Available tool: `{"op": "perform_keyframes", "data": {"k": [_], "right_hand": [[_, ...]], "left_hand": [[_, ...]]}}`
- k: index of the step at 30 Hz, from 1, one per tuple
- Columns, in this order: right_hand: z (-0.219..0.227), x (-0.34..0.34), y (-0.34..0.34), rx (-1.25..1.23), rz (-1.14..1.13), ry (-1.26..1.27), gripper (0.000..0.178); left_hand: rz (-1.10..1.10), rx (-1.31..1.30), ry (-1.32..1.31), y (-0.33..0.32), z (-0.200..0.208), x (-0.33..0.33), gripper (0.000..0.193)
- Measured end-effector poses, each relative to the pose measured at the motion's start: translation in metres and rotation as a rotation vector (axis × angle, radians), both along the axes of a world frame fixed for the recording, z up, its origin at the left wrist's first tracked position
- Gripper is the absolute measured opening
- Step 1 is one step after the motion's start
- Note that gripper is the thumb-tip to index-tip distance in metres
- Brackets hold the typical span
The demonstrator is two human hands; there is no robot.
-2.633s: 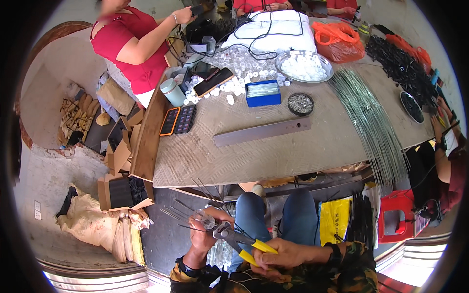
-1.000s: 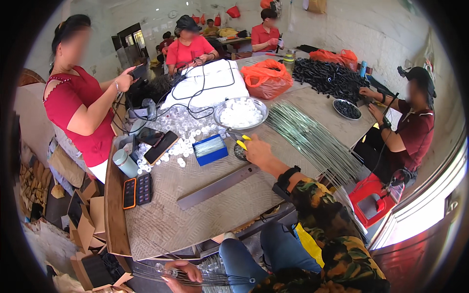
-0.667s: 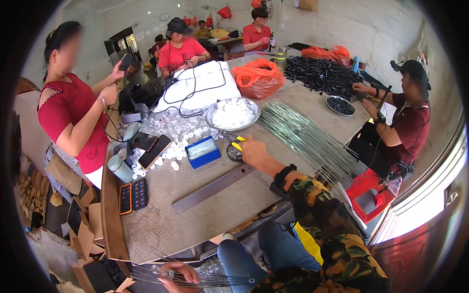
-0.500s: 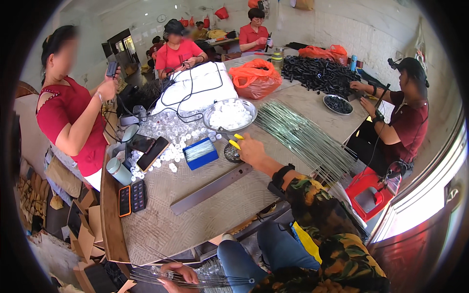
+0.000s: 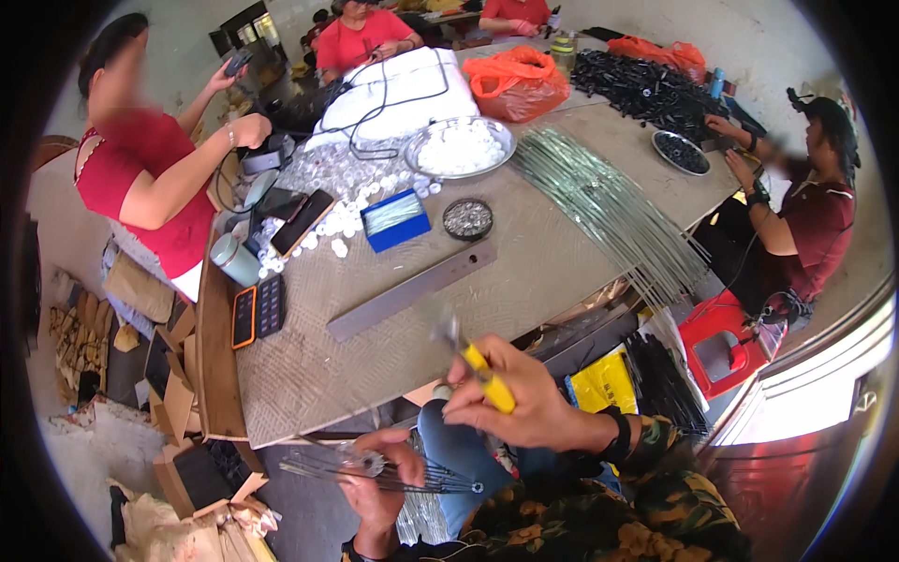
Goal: The person assembles umbrella components by inserting metal ribs into a plastic center hub and then using pliers to secure the rib in place.
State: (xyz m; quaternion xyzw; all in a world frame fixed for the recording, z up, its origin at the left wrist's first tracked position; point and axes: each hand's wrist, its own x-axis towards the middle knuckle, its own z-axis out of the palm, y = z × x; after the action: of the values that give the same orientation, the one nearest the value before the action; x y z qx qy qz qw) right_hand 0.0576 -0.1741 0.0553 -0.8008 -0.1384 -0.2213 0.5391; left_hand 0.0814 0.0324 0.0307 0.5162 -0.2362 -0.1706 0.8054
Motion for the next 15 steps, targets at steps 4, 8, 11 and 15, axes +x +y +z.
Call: {"op": "perform_keyframes", "data": {"k": [4,8,11,15], "right_hand": [[0.002,-0.007,0.013,-0.208,0.083,-0.253,0.02],[-0.007,-0.013,0.015,-0.252,0.109,-0.328,0.034],[-0.009,-0.017,0.014,-0.168,0.116,-0.376,0.035],[-0.024,-0.022,0.011,-0.041,0.127,-0.277,0.029]], "left_hand": [[0.022,0.037,0.0,-0.001,0.003,-0.016,0.072],[0.041,0.21,-0.041,0.001,0.011,-0.027,0.071],[0.083,0.139,-0.09,-0.002,0.012,-0.032,0.07],[0.041,0.138,-0.119,-0.01,0.012,-0.034,0.067]]}}
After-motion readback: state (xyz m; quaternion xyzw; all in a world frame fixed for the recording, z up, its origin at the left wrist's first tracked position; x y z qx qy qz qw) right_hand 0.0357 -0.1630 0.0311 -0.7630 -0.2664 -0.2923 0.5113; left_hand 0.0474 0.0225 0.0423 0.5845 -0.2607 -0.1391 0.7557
